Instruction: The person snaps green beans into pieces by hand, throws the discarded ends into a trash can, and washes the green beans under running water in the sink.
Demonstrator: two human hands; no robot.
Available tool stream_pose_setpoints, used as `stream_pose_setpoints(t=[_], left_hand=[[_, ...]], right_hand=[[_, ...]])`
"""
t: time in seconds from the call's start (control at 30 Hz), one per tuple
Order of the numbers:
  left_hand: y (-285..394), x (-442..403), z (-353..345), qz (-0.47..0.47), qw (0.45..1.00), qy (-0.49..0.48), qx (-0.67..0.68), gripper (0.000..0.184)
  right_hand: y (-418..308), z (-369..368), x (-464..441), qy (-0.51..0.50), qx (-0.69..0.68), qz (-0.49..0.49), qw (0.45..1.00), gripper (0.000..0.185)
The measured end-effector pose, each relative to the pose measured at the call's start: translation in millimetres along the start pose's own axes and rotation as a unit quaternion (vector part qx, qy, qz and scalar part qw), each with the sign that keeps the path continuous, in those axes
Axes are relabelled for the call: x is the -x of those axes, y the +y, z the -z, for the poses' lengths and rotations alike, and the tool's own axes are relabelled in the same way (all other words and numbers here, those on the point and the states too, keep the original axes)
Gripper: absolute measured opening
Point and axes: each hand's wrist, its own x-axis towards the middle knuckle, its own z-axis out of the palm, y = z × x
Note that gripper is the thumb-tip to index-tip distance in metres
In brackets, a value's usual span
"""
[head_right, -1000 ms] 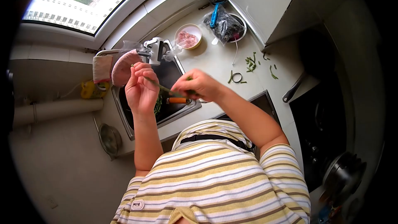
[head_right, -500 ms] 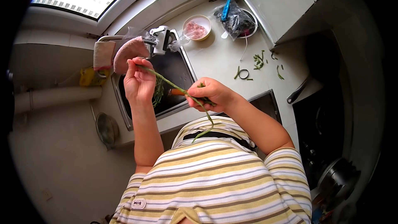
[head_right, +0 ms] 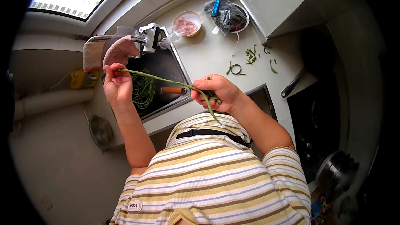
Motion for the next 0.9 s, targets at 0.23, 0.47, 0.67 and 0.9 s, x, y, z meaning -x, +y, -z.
stream_pose_setpoints(t=[0.23, 0.47, 0.67, 0.9], left_hand=[[16, -3, 6, -0.02, 1.0, -0.005, 0.021, 0.014], [15, 9, 9, 0.032, 0.984, -0.14, -0.103, 0.014], [-52, 51, -33, 0.165, 0.711, -0.277, -0.625, 0.017], [-90, 50, -4, 0.162, 0.716, -0.227, -0.64, 0.005]], right_hand=[[-14, -2, 5, 0.058, 0.006, -0.001, 0.998, 0.027], [-15, -14, 2, 0.151, 0.088, 0.088, 0.981, 0.018], [-13, -20, -11, 0.143, 0.162, 0.11, 0.97, 0.015], [-16, -14, -5, 0.164, 0.318, 0.167, 0.919, 0.013]])
